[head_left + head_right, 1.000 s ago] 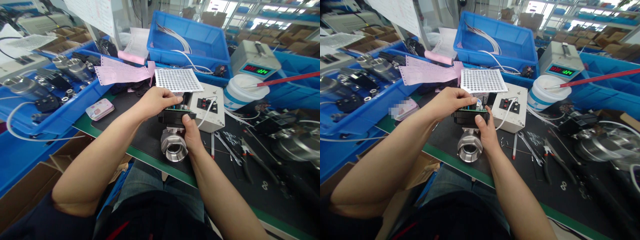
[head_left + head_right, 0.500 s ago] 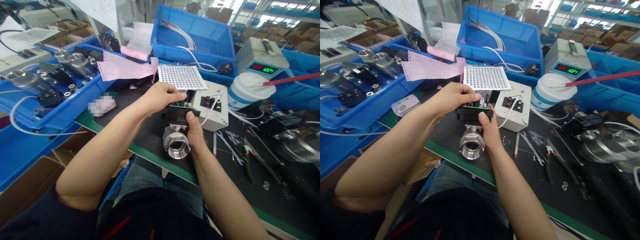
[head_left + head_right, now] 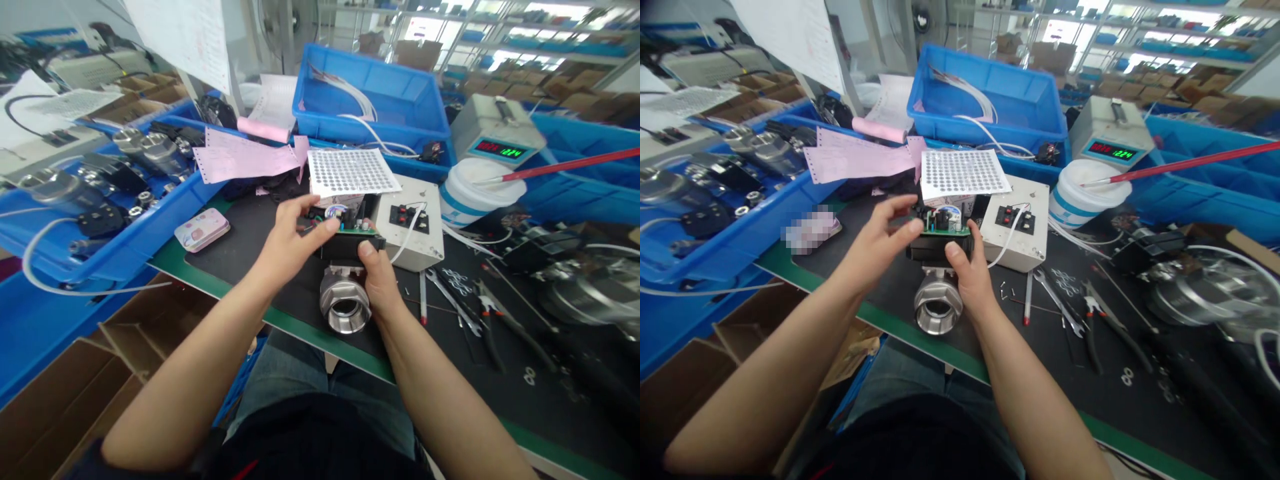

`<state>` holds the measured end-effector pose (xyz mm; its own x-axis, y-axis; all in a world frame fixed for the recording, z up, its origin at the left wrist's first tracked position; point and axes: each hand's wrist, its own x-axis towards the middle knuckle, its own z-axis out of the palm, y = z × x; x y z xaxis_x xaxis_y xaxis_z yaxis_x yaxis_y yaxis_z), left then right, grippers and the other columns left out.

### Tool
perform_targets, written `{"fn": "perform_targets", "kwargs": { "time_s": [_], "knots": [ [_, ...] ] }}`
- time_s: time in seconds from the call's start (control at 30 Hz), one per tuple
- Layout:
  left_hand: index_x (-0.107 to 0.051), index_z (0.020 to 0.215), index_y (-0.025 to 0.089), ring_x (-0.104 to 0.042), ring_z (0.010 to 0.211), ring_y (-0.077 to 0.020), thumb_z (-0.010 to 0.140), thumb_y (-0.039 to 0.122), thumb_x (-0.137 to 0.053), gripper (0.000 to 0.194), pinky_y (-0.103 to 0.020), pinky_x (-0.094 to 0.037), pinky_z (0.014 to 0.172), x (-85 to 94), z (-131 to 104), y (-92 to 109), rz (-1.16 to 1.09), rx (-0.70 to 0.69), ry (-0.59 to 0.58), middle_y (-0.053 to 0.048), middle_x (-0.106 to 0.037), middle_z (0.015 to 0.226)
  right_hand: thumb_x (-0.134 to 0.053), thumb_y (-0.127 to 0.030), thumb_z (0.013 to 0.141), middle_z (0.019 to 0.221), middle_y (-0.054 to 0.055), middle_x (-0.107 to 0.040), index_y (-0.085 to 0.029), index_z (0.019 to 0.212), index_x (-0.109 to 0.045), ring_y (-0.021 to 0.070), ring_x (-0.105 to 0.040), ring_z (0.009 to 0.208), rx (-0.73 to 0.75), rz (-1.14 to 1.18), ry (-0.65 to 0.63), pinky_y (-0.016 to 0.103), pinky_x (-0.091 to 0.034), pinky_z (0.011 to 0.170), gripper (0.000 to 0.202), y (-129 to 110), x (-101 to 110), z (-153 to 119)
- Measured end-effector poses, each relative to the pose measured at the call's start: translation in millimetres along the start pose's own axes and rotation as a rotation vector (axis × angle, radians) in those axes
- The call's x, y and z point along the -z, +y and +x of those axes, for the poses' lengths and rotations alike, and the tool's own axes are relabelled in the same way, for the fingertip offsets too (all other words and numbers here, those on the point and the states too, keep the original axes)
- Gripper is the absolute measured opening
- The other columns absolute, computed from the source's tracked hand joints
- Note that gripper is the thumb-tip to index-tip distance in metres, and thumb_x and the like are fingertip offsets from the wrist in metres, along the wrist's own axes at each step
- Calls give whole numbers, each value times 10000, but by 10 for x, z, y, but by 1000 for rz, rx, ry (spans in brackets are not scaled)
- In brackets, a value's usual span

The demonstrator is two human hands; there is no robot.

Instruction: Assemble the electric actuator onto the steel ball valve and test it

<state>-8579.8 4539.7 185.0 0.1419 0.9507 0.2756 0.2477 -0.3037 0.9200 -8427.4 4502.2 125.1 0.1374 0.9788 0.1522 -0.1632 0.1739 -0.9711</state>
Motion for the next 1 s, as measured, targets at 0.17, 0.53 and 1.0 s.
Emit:
{"fn": "perform_targets", "kwargs": {
  "time_s": [0.17, 0.53, 1.0],
  "knots": [
    [-401, 1320, 224, -446, 1253, -266, 730, 544, -631, 710, -383, -365, 1044, 6, -314, -124, -289, 222, -88, -99, -505, 1331, -683, -534, 716, 1388, 106, -437, -229, 1367, -281, 283, -422, 1269, 50, 57, -7, 485, -301, 1088, 824, -152, -123, -80],
    [-507, 1255, 301, -411, 1301, -239, 827, 482, -560, 468, -365, -303, 1110, 158, -582, -98, -322, 153, 26, -38, -502, 1366, -722, -376, 717, 1368, 147, -402, -283, 1373, -199, 300, -453, 1235, 188, -139, 175, 446, -484, 937, 845, -86, -364, -679],
    [-335, 1369, 408, -319, 1351, -309, 613, 361, -785, 882, -456, -364, 1079, -117, -656, 44, -244, -28, -39, -5, -425, 1417, -517, -312, 889, 938, 54, -596, -256, 1012, -560, 204, -600, 846, 328, -845, 30, 337, -522, 725, 141, -616, 869, -899]
  ]
}}
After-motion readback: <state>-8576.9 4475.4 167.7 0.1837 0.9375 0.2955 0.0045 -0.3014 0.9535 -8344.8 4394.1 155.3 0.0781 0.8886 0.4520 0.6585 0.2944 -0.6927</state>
